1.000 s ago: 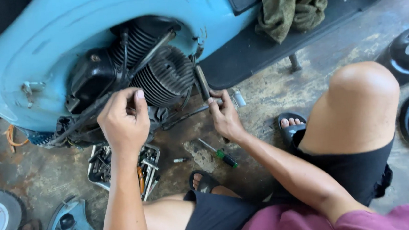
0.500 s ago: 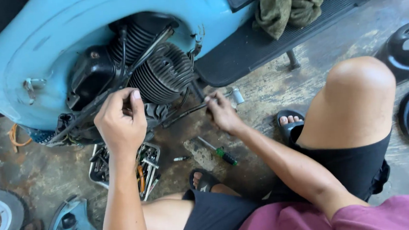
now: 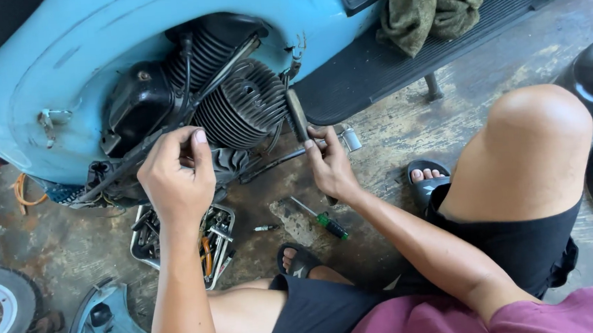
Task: The person sits on the floor beside a blue scooter with its side cover removed and uses a flat file to file the cooling fins of the engine cylinder, steadying parts with the other hand and occasionally repositioning the file and clearing debris from the fins.
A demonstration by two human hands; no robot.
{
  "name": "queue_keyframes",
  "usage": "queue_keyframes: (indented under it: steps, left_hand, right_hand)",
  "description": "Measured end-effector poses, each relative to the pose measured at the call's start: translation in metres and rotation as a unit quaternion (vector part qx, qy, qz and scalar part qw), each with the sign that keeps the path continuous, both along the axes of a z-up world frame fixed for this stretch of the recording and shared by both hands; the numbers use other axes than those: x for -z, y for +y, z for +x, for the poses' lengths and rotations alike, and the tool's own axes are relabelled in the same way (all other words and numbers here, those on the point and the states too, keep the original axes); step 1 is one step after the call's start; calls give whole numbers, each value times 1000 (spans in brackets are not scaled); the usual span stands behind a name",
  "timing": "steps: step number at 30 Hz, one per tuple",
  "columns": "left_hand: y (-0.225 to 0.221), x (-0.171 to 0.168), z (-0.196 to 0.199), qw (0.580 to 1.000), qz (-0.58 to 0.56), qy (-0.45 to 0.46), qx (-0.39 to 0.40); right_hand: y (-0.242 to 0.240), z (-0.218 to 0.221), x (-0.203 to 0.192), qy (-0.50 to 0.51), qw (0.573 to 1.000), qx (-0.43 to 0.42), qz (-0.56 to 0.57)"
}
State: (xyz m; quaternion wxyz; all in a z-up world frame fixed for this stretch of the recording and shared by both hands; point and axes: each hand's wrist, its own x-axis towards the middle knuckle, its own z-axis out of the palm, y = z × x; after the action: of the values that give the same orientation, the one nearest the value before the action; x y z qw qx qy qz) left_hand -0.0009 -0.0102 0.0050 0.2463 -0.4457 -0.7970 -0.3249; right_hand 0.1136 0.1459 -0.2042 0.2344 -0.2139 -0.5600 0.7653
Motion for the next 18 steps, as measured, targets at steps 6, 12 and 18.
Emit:
queue_keyframes:
  steps: [6, 12, 18]
  left_hand:
    - [9, 0, 0, 1000, 8, 8, 6]
    - [14, 0, 4, 999, 0, 42, 5]
    - [3, 3, 4, 1000, -18, 3, -7]
  right_hand:
    - [6, 1, -1, -10, 999, -30, 23]
    - [14, 3, -15, -35, 991, -54, -118]
    - [28, 4, -58, 46, 999, 1, 22]
